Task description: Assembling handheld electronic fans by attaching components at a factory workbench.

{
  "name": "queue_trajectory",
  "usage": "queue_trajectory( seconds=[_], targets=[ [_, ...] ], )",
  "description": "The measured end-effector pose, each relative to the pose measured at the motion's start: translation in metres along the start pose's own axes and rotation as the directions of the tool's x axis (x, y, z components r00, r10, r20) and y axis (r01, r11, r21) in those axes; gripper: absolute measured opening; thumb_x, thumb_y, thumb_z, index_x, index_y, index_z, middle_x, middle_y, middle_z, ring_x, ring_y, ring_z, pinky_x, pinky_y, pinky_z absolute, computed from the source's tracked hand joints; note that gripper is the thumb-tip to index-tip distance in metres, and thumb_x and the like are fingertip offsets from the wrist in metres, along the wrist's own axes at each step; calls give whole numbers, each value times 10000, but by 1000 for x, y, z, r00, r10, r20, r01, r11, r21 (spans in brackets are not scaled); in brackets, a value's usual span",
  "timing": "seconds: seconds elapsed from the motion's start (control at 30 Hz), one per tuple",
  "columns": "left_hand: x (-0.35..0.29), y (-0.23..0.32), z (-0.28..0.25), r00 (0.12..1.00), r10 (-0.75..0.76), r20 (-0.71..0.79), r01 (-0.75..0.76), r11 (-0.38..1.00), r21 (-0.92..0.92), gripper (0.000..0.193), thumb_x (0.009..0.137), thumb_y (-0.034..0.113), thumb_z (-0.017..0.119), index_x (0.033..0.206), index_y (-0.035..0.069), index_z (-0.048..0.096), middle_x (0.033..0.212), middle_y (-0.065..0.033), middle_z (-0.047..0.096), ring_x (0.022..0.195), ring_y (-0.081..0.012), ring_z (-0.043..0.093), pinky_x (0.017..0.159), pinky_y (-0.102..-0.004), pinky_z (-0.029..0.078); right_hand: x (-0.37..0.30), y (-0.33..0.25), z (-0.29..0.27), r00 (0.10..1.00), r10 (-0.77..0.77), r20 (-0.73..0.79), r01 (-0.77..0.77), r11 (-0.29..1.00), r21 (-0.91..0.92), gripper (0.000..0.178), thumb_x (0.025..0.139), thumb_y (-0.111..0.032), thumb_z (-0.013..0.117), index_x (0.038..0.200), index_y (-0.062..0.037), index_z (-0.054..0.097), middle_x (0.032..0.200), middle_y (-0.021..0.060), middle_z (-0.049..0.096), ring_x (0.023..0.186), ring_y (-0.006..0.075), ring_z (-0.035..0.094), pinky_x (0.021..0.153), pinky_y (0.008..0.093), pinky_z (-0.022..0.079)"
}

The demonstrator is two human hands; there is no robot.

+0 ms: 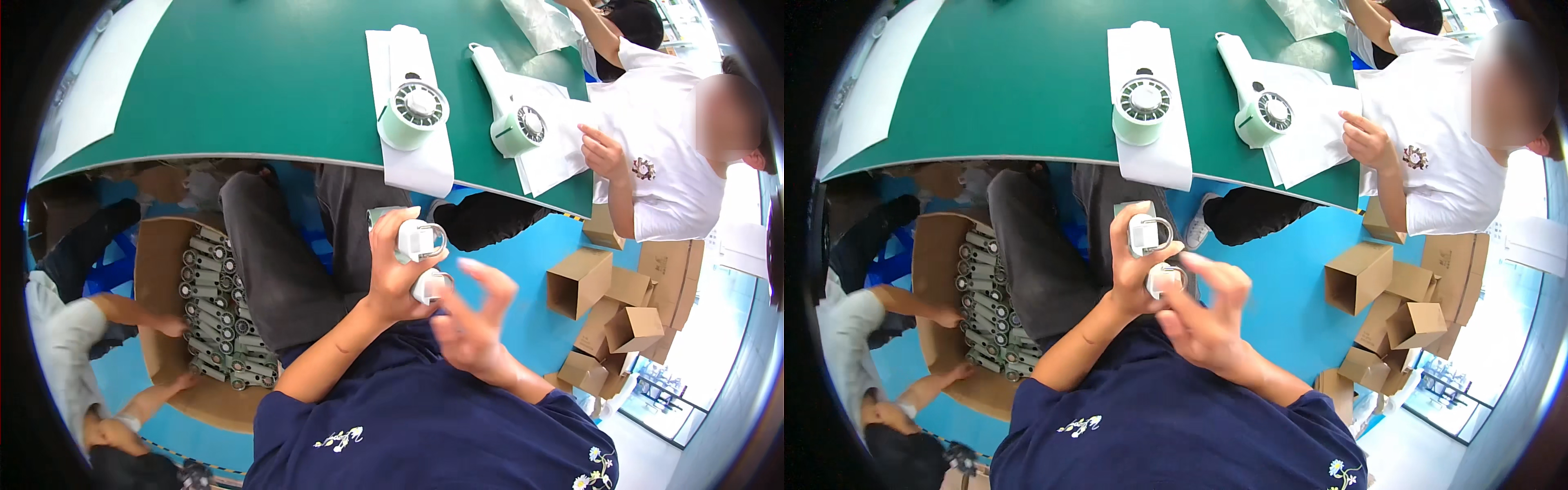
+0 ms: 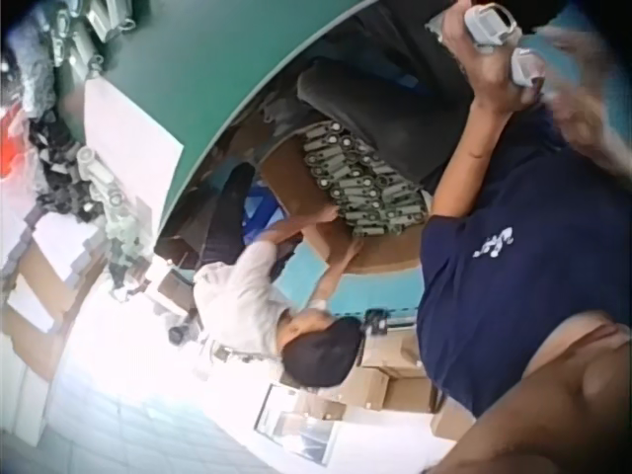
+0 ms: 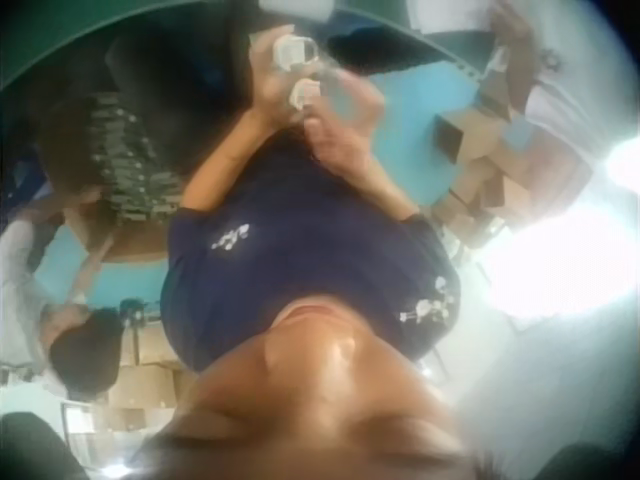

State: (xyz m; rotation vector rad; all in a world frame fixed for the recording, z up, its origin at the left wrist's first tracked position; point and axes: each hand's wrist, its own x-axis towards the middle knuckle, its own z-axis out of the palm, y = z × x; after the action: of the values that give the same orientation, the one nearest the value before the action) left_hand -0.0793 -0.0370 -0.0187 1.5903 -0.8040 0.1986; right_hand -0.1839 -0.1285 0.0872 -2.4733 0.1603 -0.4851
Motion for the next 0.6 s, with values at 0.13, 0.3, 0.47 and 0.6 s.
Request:
queue_trajectory(
  seconds=[0.13,0.3,0.47,0.6],
  targets=[
    [10,-1,-6,1000,-9,10,10,1000,-27,435,688,300,809,1068,98,740,1386,-302,430,1229,-451,491,1023,-527,410,1,12,8,984,-117,135,135,982,-129,497,906,-357,703,1326,-105,616,1458,220,433,1294,411,414,1071,510,317],
    [14,10,-22,999,-45,-26,42,995,-95,444,685,253,768,1087,66,736,1348,-304,464,1216,-447,495,1042,-551,397,42,51,12,962,-145,-230,196,956,220,483,984,-308,578,1351,6,570,1420,254,462,1246,400,492,1036,509,406],
    [52,29,-85,973,-77,-216,53,992,-113,414,746,261,676,1068,6,727,1326,-289,493,1211,-411,511,1020,-526,417,135,78,17,974,-100,-202,147,961,234,403,991,-209,586,1308,40,596,1329,213,591,1205,368,581,1027,421,458],
    [171,34,-132,997,77,3,-75,965,250,409,723,196,707,1099,35,725,1356,-277,481,1250,-415,508,1044,-495,409,160,89,31,958,-135,-253,188,962,198,403,973,-178,616,1311,38,568,1308,221,584,1178,404,579,1000,437,473]
  ],
)
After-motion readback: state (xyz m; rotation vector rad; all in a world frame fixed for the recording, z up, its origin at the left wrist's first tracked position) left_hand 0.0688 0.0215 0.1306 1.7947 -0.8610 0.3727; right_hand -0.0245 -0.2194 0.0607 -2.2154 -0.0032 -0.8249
